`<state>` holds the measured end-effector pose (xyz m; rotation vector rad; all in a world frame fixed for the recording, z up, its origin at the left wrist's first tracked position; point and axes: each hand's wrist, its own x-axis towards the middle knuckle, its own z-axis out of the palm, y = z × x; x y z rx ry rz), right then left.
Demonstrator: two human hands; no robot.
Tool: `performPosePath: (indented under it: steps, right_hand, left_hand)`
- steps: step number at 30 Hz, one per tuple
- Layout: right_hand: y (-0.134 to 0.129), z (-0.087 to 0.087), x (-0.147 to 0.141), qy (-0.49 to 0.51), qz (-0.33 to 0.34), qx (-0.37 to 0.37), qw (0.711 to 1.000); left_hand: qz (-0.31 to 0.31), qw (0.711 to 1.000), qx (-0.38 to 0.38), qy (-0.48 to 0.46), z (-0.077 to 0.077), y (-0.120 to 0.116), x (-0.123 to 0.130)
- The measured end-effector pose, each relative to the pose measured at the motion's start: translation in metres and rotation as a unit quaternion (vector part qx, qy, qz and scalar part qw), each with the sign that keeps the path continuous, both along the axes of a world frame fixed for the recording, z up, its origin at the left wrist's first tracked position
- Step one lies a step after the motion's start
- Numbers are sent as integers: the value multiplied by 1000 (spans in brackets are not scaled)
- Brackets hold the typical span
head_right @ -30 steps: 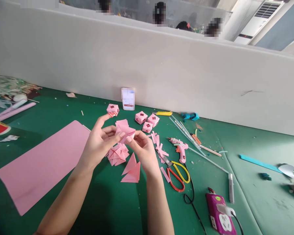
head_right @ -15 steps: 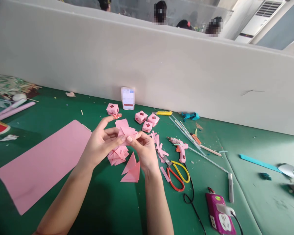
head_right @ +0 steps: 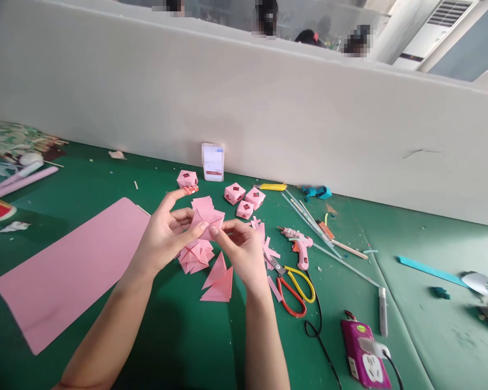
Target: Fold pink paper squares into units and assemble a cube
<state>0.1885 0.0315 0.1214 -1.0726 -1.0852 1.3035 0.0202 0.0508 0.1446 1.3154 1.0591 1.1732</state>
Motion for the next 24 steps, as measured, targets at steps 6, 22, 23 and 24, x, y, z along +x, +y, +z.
performPosePath:
  steps: [6, 22, 23, 24]
  right_hand:
    - [1, 0, -2, 0, -23, 4, 1000]
    - [-2, -1, -5, 16, -26, 8, 1000]
    - [-2, -1, -5, 16, -25, 7, 1000]
    - [-2, -1, -5, 16, -26, 6, 1000]
  left_hand:
    - [14, 999, -28, -23, 3, 0, 3]
    - [30, 999, -10, -37, -2, 0, 6]
    - [29, 999, -12, -37, -2, 0, 6]
    - [29, 999, -14, -37, -2, 0, 6]
